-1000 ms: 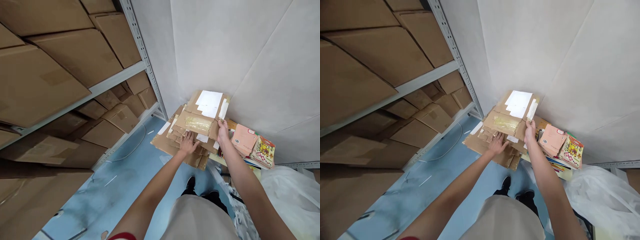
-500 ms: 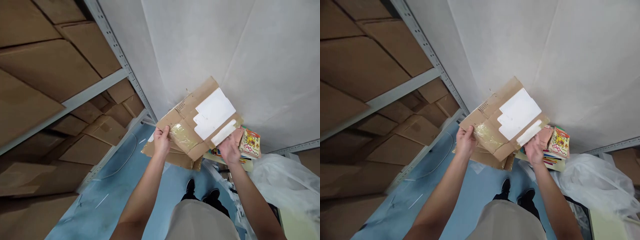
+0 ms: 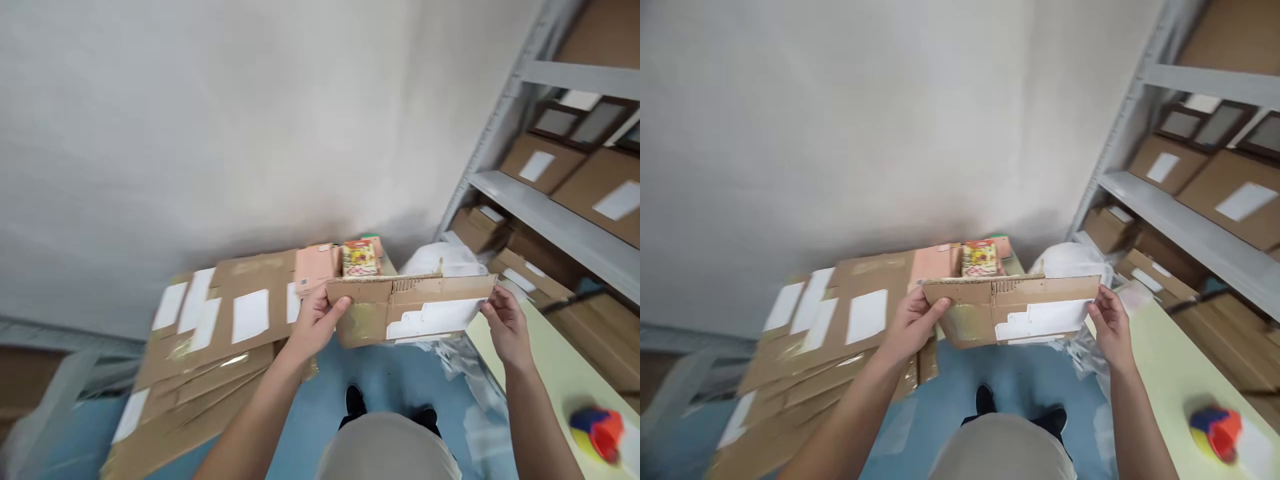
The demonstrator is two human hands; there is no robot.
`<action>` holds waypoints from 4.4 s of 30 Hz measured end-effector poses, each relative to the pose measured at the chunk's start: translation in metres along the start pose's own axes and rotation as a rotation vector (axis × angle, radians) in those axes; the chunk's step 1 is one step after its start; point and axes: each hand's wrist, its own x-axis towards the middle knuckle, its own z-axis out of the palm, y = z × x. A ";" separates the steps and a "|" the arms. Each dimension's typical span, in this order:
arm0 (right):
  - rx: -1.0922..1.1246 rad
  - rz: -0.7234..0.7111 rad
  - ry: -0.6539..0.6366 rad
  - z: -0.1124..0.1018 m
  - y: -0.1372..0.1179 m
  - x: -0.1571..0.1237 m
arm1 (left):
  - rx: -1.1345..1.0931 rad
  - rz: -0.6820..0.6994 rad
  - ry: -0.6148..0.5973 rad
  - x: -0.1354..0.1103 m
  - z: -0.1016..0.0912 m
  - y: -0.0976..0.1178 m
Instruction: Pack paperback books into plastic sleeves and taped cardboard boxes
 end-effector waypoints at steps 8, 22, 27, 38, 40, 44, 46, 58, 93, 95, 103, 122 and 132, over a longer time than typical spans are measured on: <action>-0.005 0.087 0.450 -0.176 0.048 -0.058 | 0.222 -0.032 -0.316 0.039 0.205 -0.090; -0.080 -0.009 0.620 -0.302 0.093 -0.089 | -0.081 -0.738 -0.801 0.035 0.433 -0.145; -0.251 0.085 0.658 -0.308 0.094 -0.080 | 0.067 -0.682 -0.959 0.068 0.468 -0.174; -0.298 0.335 0.898 -0.279 0.128 -0.082 | 0.210 -0.385 -1.264 0.112 0.540 -0.236; -0.275 0.360 0.915 -0.281 0.130 -0.087 | 0.242 -0.376 -1.223 0.116 0.548 -0.242; -0.330 0.422 0.845 -0.291 0.128 -0.094 | 0.365 -0.387 -1.130 0.116 0.549 -0.247; -0.424 0.450 0.783 -0.298 0.127 -0.095 | 0.411 -0.422 -1.121 0.113 0.544 -0.246; -0.599 0.225 0.357 -0.315 0.127 -0.098 | 0.573 -0.172 -1.062 0.089 0.522 -0.226; -0.854 0.266 0.633 -0.281 0.152 -0.121 | 0.450 0.172 -1.402 0.085 0.465 -0.264; -0.868 0.309 0.700 -0.284 0.161 -0.118 | 0.452 0.178 -1.313 0.081 0.465 -0.273; -0.341 0.553 0.689 -0.314 0.181 -0.108 | 0.443 -0.027 -1.036 0.058 0.462 -0.311; -0.828 0.444 0.751 -0.347 0.198 -0.078 | 0.437 0.126 -0.967 0.029 0.508 -0.315; -0.896 0.382 0.631 -0.353 0.210 -0.070 | 0.826 0.720 -1.428 0.037 0.542 -0.277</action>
